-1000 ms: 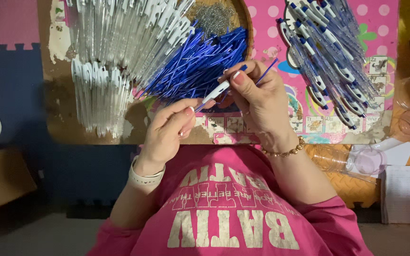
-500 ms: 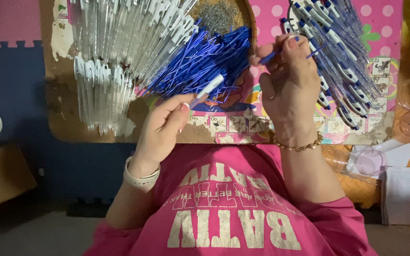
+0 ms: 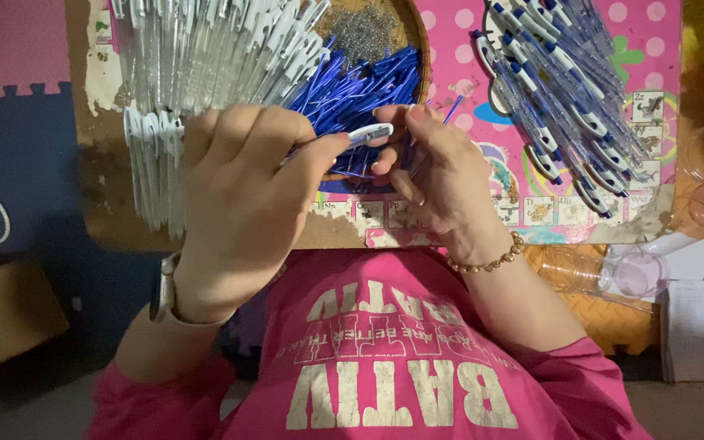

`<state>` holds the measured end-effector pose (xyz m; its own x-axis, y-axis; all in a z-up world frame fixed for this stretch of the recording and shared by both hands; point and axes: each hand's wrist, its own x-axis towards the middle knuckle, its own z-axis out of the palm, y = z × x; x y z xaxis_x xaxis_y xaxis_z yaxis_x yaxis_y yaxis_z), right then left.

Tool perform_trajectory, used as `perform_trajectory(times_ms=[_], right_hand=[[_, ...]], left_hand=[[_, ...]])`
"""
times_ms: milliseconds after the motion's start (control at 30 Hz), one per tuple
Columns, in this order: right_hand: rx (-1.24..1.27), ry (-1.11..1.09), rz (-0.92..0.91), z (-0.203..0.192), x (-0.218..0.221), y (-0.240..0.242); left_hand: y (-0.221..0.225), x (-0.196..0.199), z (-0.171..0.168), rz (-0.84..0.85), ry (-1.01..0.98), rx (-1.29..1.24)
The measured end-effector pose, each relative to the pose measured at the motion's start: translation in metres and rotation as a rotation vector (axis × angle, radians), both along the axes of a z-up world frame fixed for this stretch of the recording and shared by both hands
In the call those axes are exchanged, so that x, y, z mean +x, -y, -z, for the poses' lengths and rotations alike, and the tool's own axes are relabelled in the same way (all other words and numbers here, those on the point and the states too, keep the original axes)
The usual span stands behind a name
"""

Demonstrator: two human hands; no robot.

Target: The person assembles ballpoint pens by inserting ink refills into pen barrels by hand and placing them into groups on a table.

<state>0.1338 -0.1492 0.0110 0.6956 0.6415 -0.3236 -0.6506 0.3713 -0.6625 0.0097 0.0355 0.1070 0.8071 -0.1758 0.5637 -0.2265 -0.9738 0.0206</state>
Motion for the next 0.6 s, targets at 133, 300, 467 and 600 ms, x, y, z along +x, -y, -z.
perform_trajectory(times_ms=[133,300,467,600], right_hand=[[-0.003,0.015,0.004,-0.004,-0.001,0.003],[-0.079,-0.002,0.091,0.007,-0.002,0.005],[-0.146,-0.024,0.263,-0.001,0.003,0.008],[-0.148,0.032,0.258,-0.004,0.007,0.011]], left_hand=[[-0.002,0.002,-0.002,0.037,-0.028,0.051],[-0.004,-0.008,-0.004,-0.007,-0.094,0.019],[-0.023,-0.013,0.02,0.014,0.021,-0.11],[-0.032,-0.022,0.028,0.039,-0.074,-0.243]])
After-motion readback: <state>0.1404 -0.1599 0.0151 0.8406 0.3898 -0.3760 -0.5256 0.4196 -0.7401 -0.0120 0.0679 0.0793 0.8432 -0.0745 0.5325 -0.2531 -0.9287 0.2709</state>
